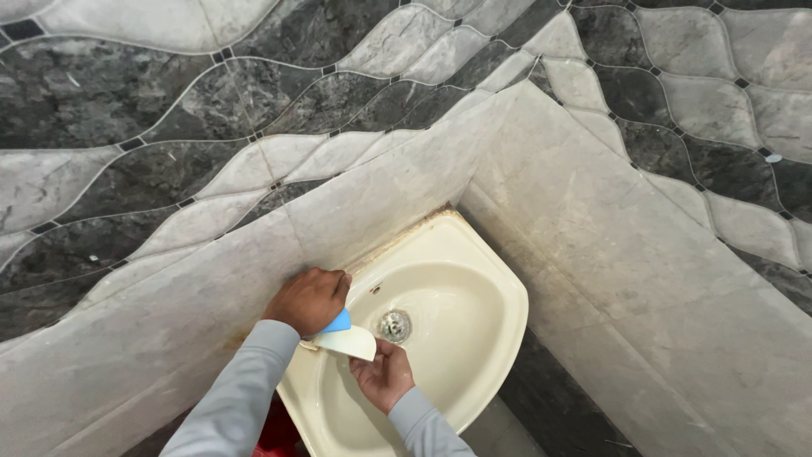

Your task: The person applies a blue adhesive piece and uses a white material to seal the edge of a corner-mounted sink.

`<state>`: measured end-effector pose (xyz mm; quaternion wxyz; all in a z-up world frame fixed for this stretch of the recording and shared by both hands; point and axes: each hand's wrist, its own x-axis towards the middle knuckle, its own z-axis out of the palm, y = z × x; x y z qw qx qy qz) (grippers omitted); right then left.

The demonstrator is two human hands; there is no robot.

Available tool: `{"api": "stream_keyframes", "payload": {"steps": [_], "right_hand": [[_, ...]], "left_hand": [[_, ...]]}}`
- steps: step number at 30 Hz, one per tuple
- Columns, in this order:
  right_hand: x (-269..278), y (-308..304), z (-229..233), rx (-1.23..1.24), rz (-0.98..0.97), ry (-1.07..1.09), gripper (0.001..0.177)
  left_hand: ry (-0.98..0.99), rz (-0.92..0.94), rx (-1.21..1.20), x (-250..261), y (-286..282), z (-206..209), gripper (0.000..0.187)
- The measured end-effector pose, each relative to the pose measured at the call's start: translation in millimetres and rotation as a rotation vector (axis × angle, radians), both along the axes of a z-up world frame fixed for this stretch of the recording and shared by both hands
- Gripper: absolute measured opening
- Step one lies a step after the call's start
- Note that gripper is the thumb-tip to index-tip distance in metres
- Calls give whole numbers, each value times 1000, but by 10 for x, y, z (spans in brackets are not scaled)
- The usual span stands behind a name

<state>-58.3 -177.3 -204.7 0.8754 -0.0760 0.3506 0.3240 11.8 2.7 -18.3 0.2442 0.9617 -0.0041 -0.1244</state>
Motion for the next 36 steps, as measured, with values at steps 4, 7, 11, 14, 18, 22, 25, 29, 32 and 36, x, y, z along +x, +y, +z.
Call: {"api": "stream_keyframes", "payload": {"steps": [4,7,11,14,18,22,25,29,32,36], "right_hand": [[-50,149,377,12,26,-34,31],[-156,390,678,-81,109,15,40],[-180,373,541,-132,91,26,45],[-138,109,-145,-270,87,61,38],[2,-480,-813,-321,-26,37,17],[191,-808,-392,-459,-39,53,24],[194,-982,21,-435,-144,77,34],[290,-1243,211,-369,-218,14,39],[327,-1420,158,-361,-316,59,30],[294,-1338,-90,-427,-230,5,31]], "left_hand": [[-36,0,1,-11,6,-4,42],[-45,0,-16,-21,-3,6,42],[-6,17,-6,-38,1,30,42],[-61,11,-18,-21,9,1,41],[-4,-12,-19,-1,39,-68,42],[-114,18,-12,-24,32,-117,41],[-101,9,2,-16,20,-90,41],[35,7,14,-3,22,16,44],[22,-6,-4,13,7,-9,43],[-33,-17,-19,36,30,-122,43]]}}
